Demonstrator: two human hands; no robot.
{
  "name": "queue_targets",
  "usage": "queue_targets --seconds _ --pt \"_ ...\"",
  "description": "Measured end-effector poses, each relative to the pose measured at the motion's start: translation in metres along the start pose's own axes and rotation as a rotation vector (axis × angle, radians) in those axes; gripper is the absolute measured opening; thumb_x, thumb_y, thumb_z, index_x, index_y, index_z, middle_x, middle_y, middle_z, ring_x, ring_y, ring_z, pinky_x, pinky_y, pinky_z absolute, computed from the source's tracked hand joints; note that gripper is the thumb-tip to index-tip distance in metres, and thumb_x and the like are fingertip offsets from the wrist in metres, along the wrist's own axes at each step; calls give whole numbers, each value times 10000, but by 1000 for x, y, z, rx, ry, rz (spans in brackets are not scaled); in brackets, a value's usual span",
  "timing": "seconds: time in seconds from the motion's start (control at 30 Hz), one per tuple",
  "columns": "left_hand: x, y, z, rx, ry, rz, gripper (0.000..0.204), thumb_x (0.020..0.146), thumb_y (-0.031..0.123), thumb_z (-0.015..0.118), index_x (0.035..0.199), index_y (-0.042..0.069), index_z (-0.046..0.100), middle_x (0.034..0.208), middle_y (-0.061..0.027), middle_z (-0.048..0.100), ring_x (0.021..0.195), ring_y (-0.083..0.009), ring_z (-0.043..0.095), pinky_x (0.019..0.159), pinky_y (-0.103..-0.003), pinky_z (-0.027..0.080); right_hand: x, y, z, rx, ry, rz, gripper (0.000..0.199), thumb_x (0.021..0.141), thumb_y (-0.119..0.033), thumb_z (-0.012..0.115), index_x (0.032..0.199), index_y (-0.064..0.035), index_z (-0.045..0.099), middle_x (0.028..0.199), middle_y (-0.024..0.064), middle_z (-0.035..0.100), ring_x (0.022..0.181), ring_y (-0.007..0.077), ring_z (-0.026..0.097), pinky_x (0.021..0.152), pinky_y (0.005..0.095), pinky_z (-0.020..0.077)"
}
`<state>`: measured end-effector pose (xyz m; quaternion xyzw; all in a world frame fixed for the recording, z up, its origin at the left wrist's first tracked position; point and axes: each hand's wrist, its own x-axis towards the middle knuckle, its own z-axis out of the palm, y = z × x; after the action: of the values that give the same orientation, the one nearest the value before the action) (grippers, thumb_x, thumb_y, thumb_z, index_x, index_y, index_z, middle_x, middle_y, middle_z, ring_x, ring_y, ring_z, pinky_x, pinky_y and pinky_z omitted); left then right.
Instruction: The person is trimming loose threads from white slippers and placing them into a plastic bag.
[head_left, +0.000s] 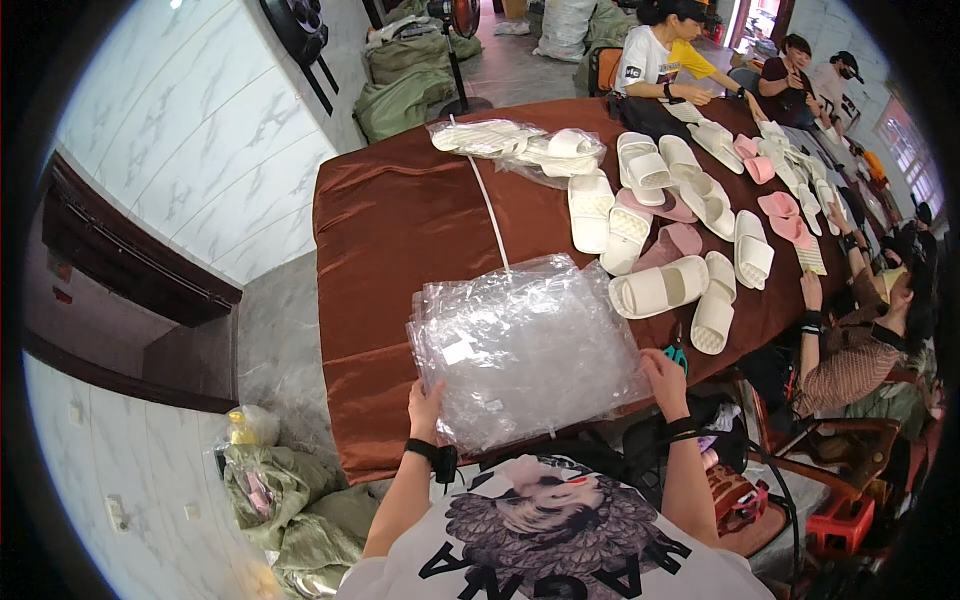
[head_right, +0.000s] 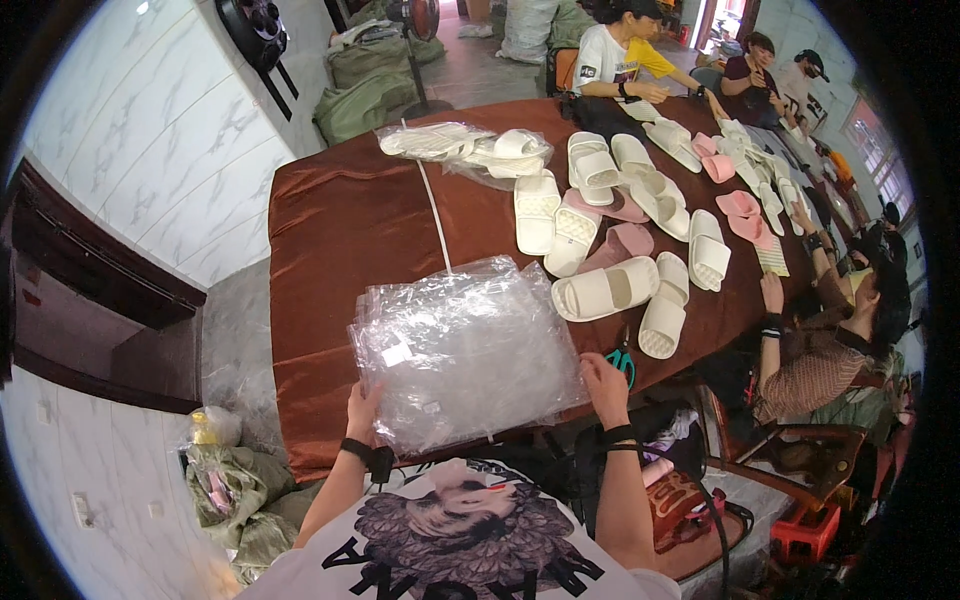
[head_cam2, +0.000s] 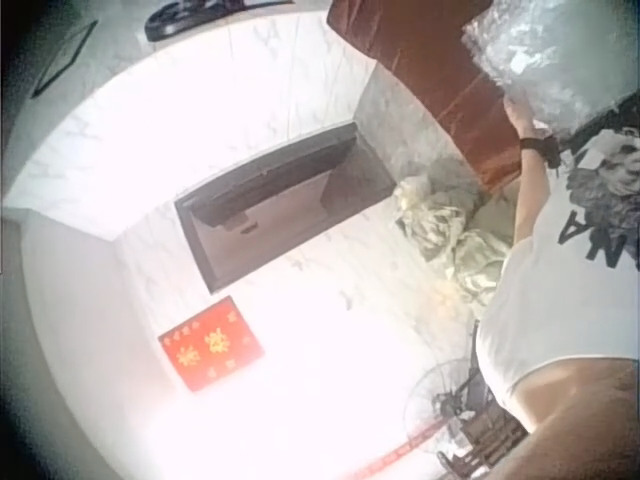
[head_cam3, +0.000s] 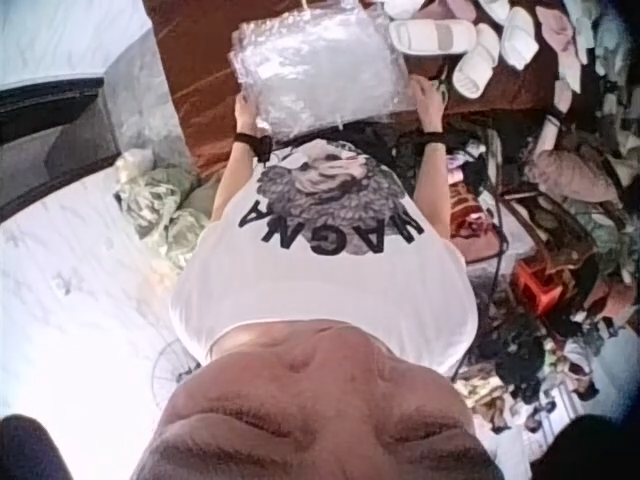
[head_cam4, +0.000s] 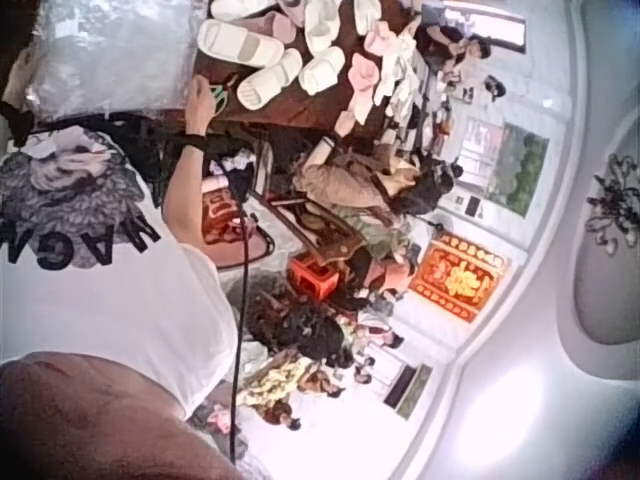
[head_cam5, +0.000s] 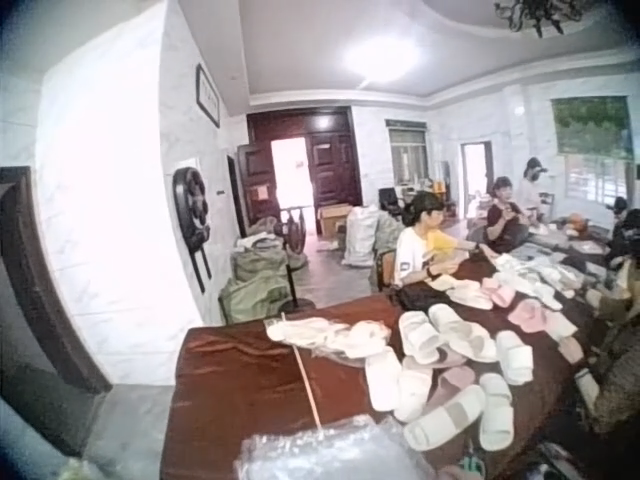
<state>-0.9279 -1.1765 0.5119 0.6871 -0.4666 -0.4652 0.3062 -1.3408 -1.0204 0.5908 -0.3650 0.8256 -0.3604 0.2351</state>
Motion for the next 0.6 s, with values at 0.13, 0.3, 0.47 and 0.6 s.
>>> queue_targets --seconds 0.13,0.3,0.47,0.6 --pt "-12 29 -8 -520 -228 -117 560 934 430 569 1251 -30 531 1078 -114 637 965 -179 606 842 -333 491 -16 -2 13 -320 -19 -265 233 853 -149 594 1068 -66 626 931 98 620 905 294 601 752 385 489" --pt "-18 31 -3 182 146 209 742 911 502 564 1404 -18 370 1424 -251 365 1230 -403 444 1016 -408 383 -14 -22 42 -313 148 -360 387 872 -153 578 1256 -107 555 1245 143 534 1157 342 493 946 398 438" --pt "-41 43 20 1103 -71 875 762 815 513 642 1473 323 307 1586 -52 119 1450 -366 70 1019 -761 114 -6 -18 77 -531 -59 -379 636 906 -412 545 1475 -239 318 1563 110 173 1432 404 110 1084 667 149" --pt "-21 -3 8 1134 -144 716 745 817 598 584 1469 378 297 1592 -5 98 1449 -366 63 1022 -764 90 -7 4 104 -671 -116 -406 620 910 -491 496 1469 -292 318 1572 58 176 1431 407 114 1087 672 130"
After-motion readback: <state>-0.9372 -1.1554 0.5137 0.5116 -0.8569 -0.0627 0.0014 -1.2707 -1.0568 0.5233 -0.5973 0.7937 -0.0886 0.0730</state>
